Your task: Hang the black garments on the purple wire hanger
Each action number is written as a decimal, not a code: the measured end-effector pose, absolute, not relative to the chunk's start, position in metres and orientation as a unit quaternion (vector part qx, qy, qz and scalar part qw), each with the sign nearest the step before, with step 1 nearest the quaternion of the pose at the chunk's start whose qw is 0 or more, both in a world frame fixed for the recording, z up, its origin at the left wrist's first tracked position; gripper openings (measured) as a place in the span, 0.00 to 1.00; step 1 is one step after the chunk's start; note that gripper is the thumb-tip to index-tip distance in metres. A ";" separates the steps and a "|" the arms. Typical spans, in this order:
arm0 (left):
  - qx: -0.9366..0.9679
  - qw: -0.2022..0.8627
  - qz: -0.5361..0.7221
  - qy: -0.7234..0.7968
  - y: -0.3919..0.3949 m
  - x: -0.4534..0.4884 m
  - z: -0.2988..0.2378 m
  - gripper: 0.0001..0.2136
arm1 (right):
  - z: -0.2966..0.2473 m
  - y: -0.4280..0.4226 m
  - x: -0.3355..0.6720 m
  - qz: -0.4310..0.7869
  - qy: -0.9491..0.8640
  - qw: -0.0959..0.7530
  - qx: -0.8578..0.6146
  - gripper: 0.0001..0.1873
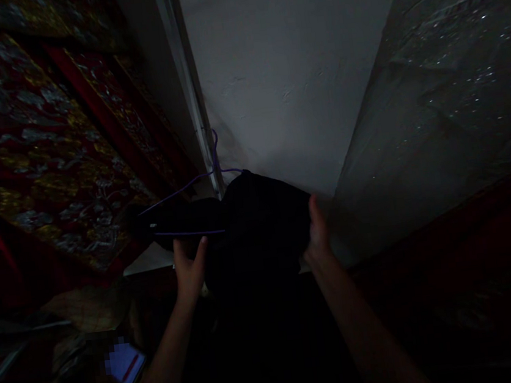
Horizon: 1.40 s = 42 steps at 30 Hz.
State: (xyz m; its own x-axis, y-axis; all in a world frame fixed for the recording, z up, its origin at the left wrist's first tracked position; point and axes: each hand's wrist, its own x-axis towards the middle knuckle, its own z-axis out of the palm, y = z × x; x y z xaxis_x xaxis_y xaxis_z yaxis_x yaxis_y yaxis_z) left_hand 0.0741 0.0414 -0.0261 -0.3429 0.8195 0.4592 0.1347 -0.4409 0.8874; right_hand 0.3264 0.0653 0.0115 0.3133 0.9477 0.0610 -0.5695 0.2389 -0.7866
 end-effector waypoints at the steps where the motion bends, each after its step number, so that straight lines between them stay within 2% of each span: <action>1: 0.513 0.251 0.680 0.461 0.041 0.075 -0.026 0.17 | 0.010 0.063 0.327 0.514 -0.289 0.734 -0.338 0.27; 5: 0.481 0.217 0.708 0.468 0.031 0.076 -0.027 0.13 | 0.003 0.056 0.320 0.489 -0.298 0.741 -0.351 0.25; 11: 0.339 0.153 0.799 0.472 0.039 0.039 0.005 0.18 | 0.005 0.055 0.311 0.469 -0.225 0.767 -0.376 0.25; 14: 0.288 0.190 0.833 0.432 0.056 0.022 0.028 0.18 | 0.007 0.056 0.312 0.421 -0.251 0.796 -0.356 0.26; 18: 0.384 0.213 0.806 0.396 0.071 0.016 0.050 0.21 | 0.007 0.058 0.313 0.416 -0.241 0.796 -0.367 0.25; 20: 0.372 0.232 0.814 0.381 0.077 0.007 0.059 0.22 | 0.006 0.059 0.313 0.416 -0.232 0.798 -0.368 0.24; 24: 0.258 0.359 0.823 0.356 0.091 -0.026 0.070 0.13 | 0.005 0.061 0.315 0.418 -0.245 0.795 -0.365 0.23; 27: 0.277 0.410 0.807 0.322 0.096 -0.040 0.076 0.09 | 0.004 0.062 0.316 0.422 -0.246 0.787 -0.378 0.24; 32: 0.348 0.424 0.770 0.325 0.079 -0.023 0.094 0.12 | 0.003 0.063 0.315 0.439 -0.255 0.783 -0.359 0.28; 35: 0.390 0.380 0.744 0.388 0.066 -0.012 0.102 0.14 | 0.002 0.064 0.316 0.448 -0.272 0.776 -0.350 0.26; 38: 0.364 0.339 0.785 0.371 0.059 -0.020 0.103 0.13 | 0.003 0.067 0.321 0.438 -0.282 0.777 -0.354 0.24; 42: 0.231 0.440 0.779 0.382 0.058 -0.046 0.097 0.11 | 0.007 0.076 0.333 0.417 -0.309 0.776 -0.360 0.21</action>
